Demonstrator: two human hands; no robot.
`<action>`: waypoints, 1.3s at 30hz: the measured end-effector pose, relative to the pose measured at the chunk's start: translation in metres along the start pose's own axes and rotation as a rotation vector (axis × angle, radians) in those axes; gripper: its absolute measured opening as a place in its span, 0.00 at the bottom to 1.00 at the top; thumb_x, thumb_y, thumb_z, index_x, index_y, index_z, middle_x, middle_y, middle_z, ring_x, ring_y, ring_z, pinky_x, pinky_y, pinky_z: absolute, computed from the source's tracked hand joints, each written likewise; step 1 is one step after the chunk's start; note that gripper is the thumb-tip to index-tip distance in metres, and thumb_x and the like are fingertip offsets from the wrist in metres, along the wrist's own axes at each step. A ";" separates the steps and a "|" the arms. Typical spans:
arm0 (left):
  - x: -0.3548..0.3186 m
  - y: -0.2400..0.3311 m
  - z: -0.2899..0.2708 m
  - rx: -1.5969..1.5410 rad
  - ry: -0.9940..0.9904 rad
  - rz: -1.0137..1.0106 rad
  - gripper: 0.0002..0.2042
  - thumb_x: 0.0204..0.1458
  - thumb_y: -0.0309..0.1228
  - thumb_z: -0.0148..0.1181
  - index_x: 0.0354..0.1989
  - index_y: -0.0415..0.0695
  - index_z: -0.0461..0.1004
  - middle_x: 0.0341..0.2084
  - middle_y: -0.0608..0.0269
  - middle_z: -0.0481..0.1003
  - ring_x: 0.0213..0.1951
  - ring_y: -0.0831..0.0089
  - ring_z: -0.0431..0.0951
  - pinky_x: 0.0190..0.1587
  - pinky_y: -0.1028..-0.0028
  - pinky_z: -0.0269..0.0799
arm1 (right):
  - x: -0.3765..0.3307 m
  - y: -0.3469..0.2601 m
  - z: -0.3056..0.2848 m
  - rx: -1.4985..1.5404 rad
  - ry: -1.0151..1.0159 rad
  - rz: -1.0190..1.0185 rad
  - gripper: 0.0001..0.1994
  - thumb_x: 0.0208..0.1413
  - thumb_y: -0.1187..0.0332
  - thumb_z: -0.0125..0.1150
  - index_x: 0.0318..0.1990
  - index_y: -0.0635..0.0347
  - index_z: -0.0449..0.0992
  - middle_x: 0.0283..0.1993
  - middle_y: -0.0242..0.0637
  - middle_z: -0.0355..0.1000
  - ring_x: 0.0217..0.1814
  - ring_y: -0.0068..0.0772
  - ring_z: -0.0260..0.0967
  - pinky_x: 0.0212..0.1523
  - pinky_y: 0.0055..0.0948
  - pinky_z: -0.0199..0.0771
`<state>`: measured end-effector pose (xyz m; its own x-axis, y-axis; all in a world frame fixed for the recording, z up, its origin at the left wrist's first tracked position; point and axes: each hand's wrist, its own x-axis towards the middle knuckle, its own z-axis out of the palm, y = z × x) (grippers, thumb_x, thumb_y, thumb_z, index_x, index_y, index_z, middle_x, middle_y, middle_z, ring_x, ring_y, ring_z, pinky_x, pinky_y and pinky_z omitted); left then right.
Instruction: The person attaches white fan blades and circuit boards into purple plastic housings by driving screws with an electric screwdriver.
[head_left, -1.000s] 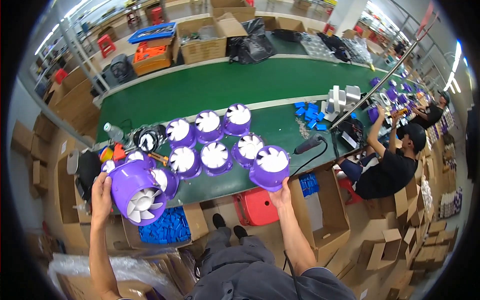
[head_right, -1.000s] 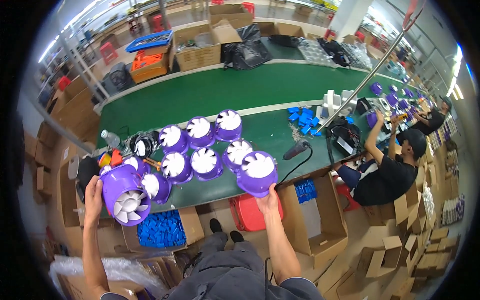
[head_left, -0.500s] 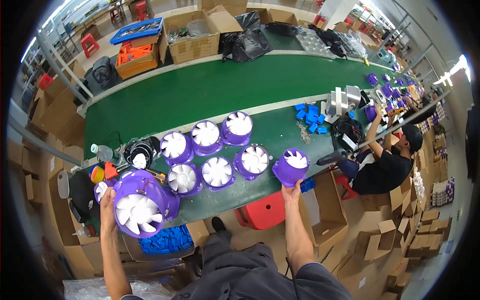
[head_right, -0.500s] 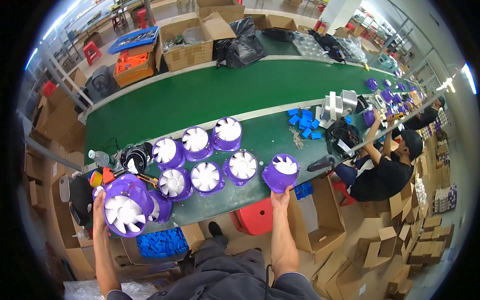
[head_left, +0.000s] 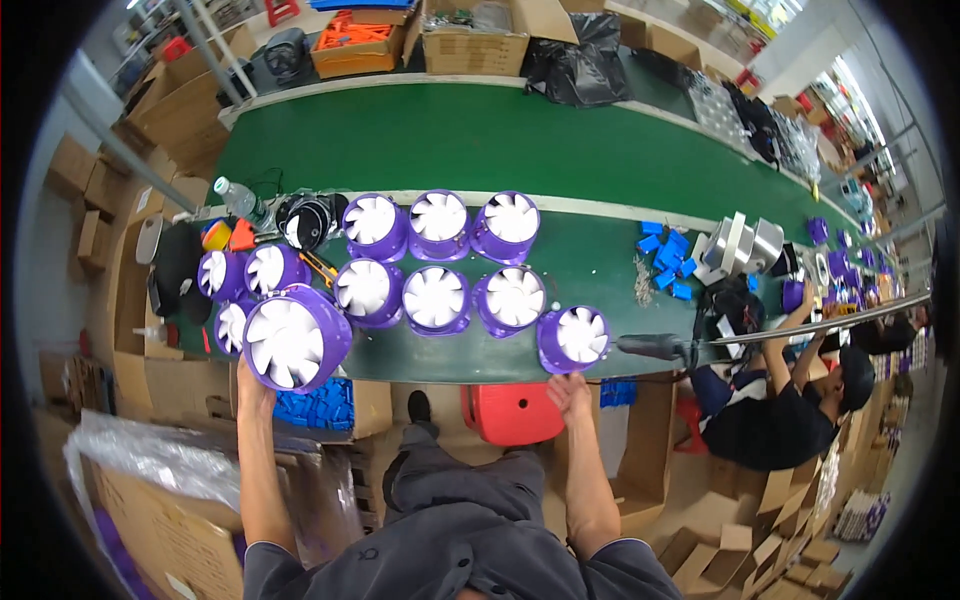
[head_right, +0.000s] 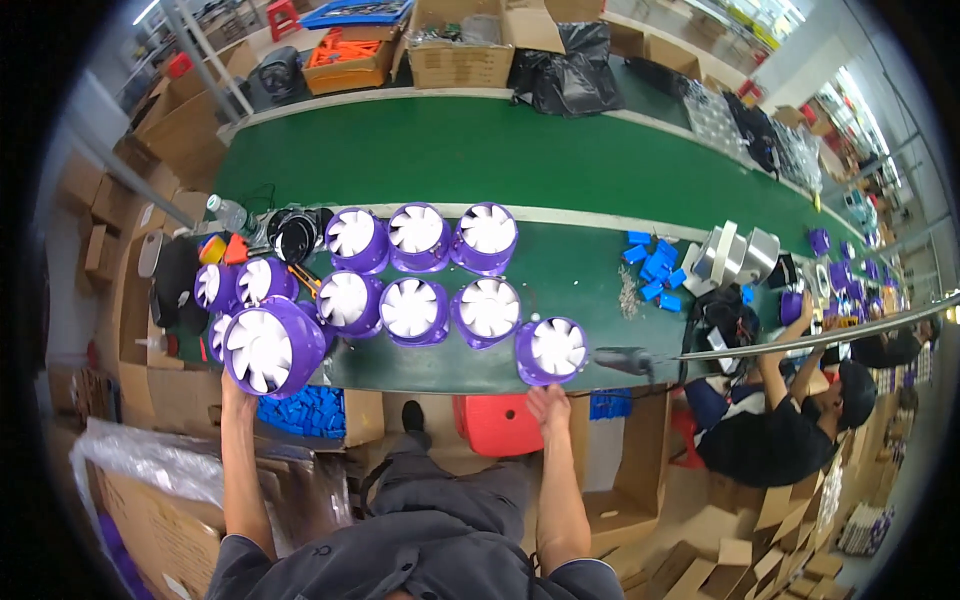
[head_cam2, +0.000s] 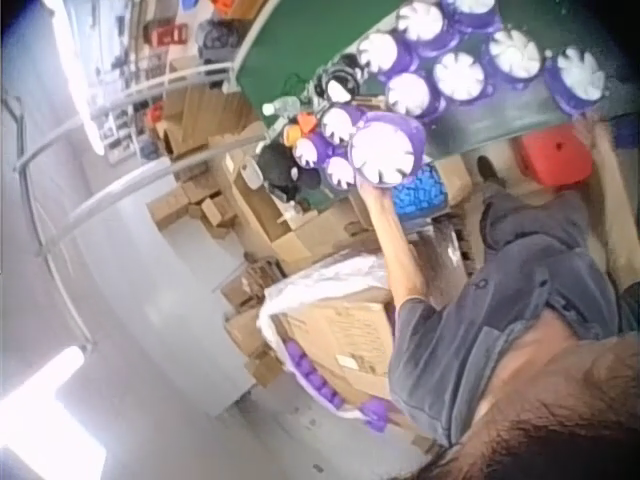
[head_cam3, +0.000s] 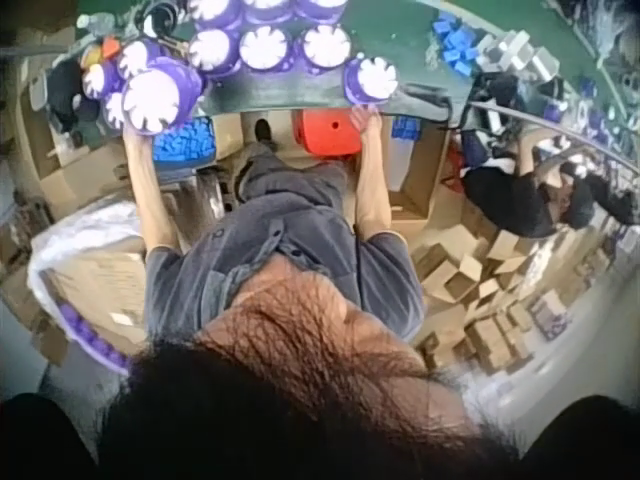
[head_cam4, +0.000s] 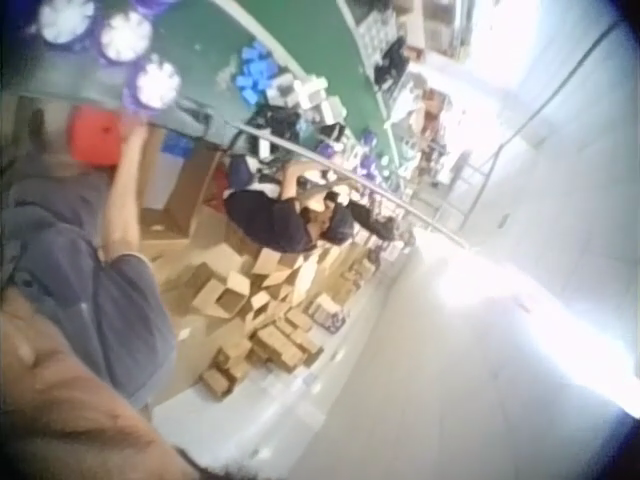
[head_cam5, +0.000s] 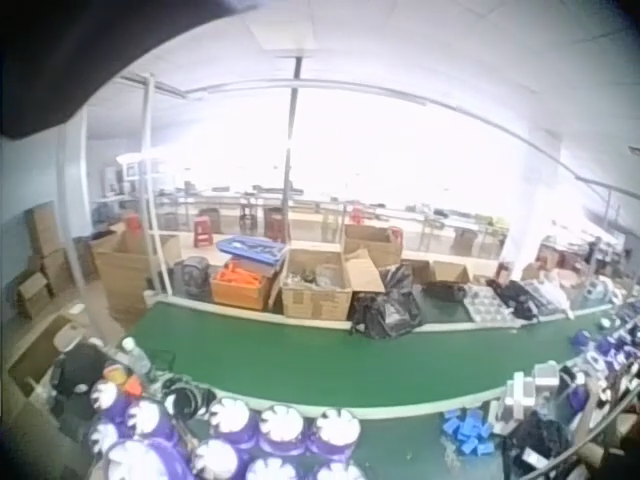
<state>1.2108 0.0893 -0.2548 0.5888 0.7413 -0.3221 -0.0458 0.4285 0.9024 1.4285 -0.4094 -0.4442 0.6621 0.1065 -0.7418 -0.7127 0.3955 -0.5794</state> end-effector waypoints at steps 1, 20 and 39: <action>-0.021 -0.010 0.007 -0.044 0.059 0.007 0.20 0.54 0.32 0.51 0.54 0.39 0.62 0.48 0.57 0.69 0.48 0.65 0.71 0.48 0.68 0.71 | 0.000 -0.006 -0.005 -0.334 0.041 0.037 0.15 0.57 0.59 0.51 0.46 0.60 0.68 0.43 0.39 0.72 0.44 0.32 0.72 0.41 0.35 0.74; 0.058 -0.134 0.319 0.349 -0.383 -0.113 0.11 0.58 0.36 0.44 0.30 0.45 0.71 0.22 0.71 0.68 0.26 0.79 0.68 0.25 0.76 0.65 | -0.069 -0.047 -0.102 -1.011 -0.168 0.157 0.19 0.54 0.57 0.56 0.47 0.61 0.71 0.39 0.33 0.72 0.39 0.26 0.70 0.34 0.25 0.72; 0.085 -0.274 0.467 0.904 -0.238 -0.055 0.21 0.52 0.29 0.46 0.56 0.39 0.59 0.49 0.42 0.67 0.52 0.49 0.66 0.55 0.61 0.61 | -0.059 -0.140 -0.090 -0.910 -0.036 -0.551 0.13 0.53 0.69 0.56 0.44 0.65 0.72 0.35 0.35 0.73 0.35 0.23 0.69 0.37 0.23 0.69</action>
<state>1.6496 -0.2065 -0.3958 0.7256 0.5642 -0.3940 0.5732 -0.1787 0.7997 1.4683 -0.5533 -0.3493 0.9419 0.1539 -0.2984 -0.2074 -0.4320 -0.8777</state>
